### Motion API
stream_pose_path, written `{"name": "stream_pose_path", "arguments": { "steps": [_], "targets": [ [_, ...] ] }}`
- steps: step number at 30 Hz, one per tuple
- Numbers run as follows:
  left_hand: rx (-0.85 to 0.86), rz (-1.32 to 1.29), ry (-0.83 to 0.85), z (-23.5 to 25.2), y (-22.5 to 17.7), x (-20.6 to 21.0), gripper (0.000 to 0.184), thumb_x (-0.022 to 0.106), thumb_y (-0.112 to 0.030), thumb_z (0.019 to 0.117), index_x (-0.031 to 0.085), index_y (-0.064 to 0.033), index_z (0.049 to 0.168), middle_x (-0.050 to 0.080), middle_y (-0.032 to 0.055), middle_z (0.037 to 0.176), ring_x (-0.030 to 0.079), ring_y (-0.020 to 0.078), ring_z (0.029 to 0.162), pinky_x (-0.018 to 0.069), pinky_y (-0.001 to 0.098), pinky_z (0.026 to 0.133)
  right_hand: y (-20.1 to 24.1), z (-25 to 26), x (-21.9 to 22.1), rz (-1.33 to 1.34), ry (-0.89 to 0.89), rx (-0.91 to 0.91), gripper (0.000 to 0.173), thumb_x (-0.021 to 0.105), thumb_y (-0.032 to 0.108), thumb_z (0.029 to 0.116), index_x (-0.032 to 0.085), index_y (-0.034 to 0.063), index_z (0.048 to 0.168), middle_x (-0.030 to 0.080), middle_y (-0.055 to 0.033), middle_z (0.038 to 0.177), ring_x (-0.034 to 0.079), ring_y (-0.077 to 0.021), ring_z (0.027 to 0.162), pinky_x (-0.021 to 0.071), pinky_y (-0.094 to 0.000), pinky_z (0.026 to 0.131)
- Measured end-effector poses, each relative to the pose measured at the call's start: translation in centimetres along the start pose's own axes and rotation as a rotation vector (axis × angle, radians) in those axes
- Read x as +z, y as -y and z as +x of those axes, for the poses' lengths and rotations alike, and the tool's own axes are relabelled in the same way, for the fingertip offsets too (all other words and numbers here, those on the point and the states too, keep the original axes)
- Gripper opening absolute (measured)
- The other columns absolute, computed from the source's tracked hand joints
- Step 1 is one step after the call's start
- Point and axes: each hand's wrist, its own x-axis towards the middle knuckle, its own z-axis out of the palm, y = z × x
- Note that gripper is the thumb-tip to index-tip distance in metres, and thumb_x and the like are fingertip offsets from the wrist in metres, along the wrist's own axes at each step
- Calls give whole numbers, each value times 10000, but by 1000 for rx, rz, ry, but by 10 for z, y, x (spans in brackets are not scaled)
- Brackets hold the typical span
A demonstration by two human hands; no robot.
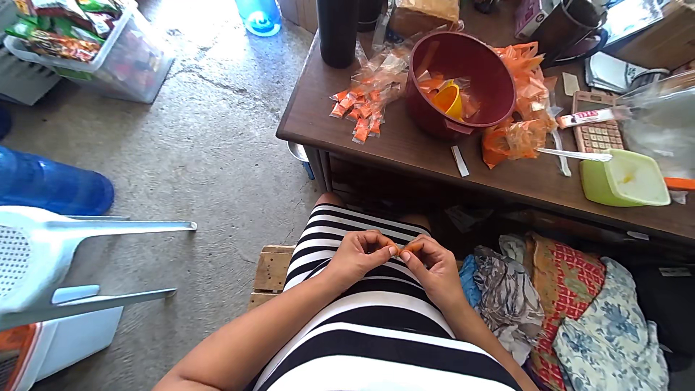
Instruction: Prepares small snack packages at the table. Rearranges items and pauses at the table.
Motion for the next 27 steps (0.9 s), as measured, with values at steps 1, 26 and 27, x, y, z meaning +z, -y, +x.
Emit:
{"name": "stream_pose_path", "arguments": {
  "steps": [1,26,27],
  "targets": [
    [-4,1,2,0,-1,0,121,646,-17,898,725,-100,860,665,-112,819,630,-31,763,532,153,719,0,0,0,4,2,-1,123,654,153,945,716,54,906,624,71,857,512,78,678,429,-78,584],
    [-29,-26,42,3,-1,-2,101,673,-21,893,712,-104,853,664,-106,818,622,-34,744,527,148,697,-3,3,0,38,25,7,130,644,151,957,709,55,898,620,73,854,525,76,693,442,-80,596],
    [-24,-27,42,3,-1,-2,104,670,-17,893,710,-104,855,662,-106,820,621,-34,745,526,148,698,-3,3,0,38,26,7,131,645,151,957,708,53,897,620,71,855,524,75,691,442,-81,595]
  ]
}}
